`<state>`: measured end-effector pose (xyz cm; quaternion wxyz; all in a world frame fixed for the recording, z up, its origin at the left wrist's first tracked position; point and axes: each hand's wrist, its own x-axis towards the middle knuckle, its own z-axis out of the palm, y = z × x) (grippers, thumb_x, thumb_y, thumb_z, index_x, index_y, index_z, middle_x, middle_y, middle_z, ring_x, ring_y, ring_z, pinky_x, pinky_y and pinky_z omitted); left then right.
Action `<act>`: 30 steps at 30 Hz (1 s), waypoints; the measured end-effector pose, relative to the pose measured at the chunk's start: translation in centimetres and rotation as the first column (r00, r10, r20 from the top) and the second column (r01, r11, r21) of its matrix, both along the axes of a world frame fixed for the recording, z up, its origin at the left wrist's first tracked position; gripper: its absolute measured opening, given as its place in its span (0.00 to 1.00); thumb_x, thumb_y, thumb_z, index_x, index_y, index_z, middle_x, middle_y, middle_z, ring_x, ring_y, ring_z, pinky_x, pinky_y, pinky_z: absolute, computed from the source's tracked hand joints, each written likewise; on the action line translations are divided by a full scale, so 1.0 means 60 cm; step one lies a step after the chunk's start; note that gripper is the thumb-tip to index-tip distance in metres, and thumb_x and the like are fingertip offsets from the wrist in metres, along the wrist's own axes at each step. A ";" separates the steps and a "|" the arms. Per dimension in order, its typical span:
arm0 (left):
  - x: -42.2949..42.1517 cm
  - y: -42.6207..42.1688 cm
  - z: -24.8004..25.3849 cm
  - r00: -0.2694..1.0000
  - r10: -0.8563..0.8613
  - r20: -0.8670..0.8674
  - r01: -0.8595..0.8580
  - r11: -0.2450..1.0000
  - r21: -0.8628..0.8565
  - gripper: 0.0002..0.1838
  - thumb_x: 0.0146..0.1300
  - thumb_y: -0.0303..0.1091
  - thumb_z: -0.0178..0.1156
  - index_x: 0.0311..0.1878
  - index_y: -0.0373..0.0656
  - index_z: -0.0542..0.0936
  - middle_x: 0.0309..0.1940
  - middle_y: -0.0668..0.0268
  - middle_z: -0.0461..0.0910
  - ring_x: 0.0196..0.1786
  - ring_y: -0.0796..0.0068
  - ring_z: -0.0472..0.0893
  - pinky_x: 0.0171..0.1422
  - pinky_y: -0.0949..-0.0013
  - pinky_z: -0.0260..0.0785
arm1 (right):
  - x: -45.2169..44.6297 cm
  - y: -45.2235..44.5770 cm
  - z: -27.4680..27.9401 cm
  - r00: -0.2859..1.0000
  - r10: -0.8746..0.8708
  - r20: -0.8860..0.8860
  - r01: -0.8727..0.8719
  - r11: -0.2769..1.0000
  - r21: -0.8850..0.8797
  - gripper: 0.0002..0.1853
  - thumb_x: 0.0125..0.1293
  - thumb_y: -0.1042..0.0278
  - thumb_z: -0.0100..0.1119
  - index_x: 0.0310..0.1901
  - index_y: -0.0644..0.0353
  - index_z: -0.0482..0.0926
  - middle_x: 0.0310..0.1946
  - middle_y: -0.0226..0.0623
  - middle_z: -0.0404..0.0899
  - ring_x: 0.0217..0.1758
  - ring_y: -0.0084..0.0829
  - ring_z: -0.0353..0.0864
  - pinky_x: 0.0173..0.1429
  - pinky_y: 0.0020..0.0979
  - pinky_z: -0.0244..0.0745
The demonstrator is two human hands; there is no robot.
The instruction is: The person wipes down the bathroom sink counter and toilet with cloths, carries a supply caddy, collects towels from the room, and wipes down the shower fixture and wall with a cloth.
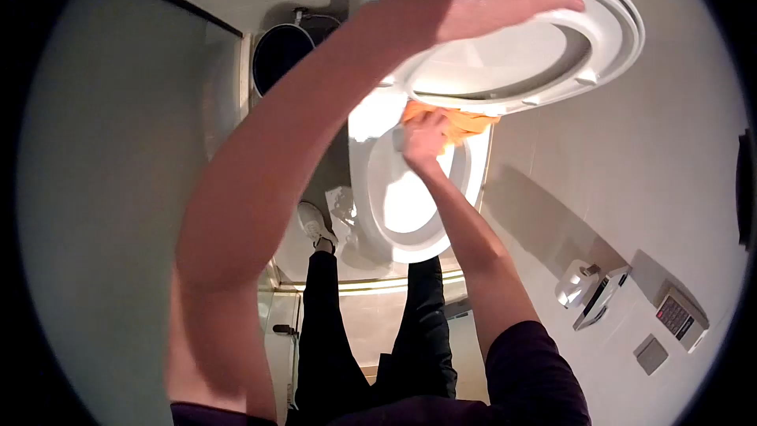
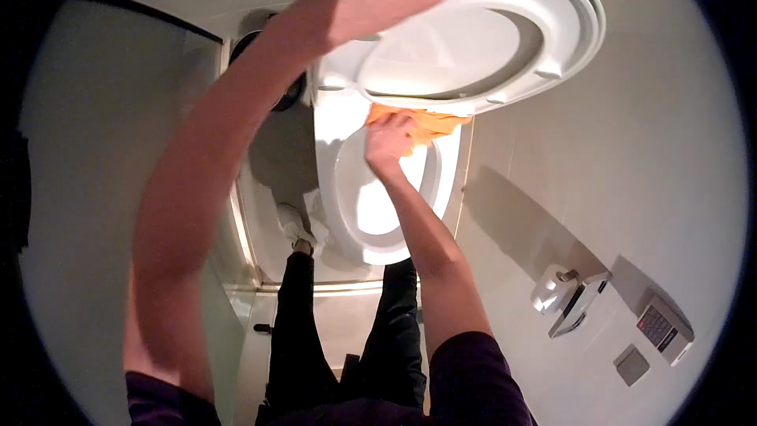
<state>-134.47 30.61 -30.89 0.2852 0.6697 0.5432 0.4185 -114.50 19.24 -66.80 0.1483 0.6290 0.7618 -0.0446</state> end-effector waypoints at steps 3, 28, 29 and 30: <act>-0.004 -0.003 0.014 1.000 -0.011 0.026 0.019 0.933 -0.359 0.20 0.68 0.48 0.66 0.45 0.39 0.76 0.28 0.51 0.83 0.32 0.55 0.86 0.39 0.53 0.78 | -0.091 -0.081 0.007 0.941 0.325 0.098 -0.331 0.942 0.052 0.19 0.68 0.69 0.55 0.55 0.72 0.74 0.52 0.57 0.74 0.57 0.54 0.70 0.61 0.54 0.67; 0.008 -0.002 -0.051 0.989 0.143 0.033 -0.147 0.960 0.239 0.22 0.64 0.51 0.68 0.45 0.39 0.81 0.34 0.52 0.84 0.39 0.60 0.86 0.49 0.54 0.81 | 0.321 -0.389 0.103 0.434 0.671 -0.601 -0.900 0.302 -0.314 0.14 0.50 0.55 0.66 0.35 0.53 0.79 0.37 0.31 0.71 0.50 0.35 0.72 0.55 0.49 0.72; 0.008 -0.014 -0.034 0.991 0.128 0.038 -0.132 0.981 0.139 0.22 0.64 0.52 0.68 0.47 0.41 0.81 0.36 0.54 0.85 0.40 0.62 0.85 0.49 0.56 0.81 | 0.360 -0.374 0.121 0.535 0.692 -0.485 -0.828 0.316 -0.462 0.18 0.47 0.53 0.66 0.39 0.54 0.83 0.43 0.32 0.77 0.56 0.36 0.73 0.60 0.52 0.69; 0.009 -0.021 -0.027 0.992 0.116 0.048 -0.120 0.989 0.090 0.23 0.64 0.52 0.68 0.48 0.41 0.81 0.37 0.55 0.85 0.40 0.63 0.85 0.49 0.57 0.81 | 0.398 -0.359 0.140 0.600 0.722 -0.344 -0.735 0.329 -0.592 0.23 0.45 0.50 0.67 0.42 0.55 0.86 0.48 0.33 0.83 0.61 0.37 0.73 0.66 0.55 0.66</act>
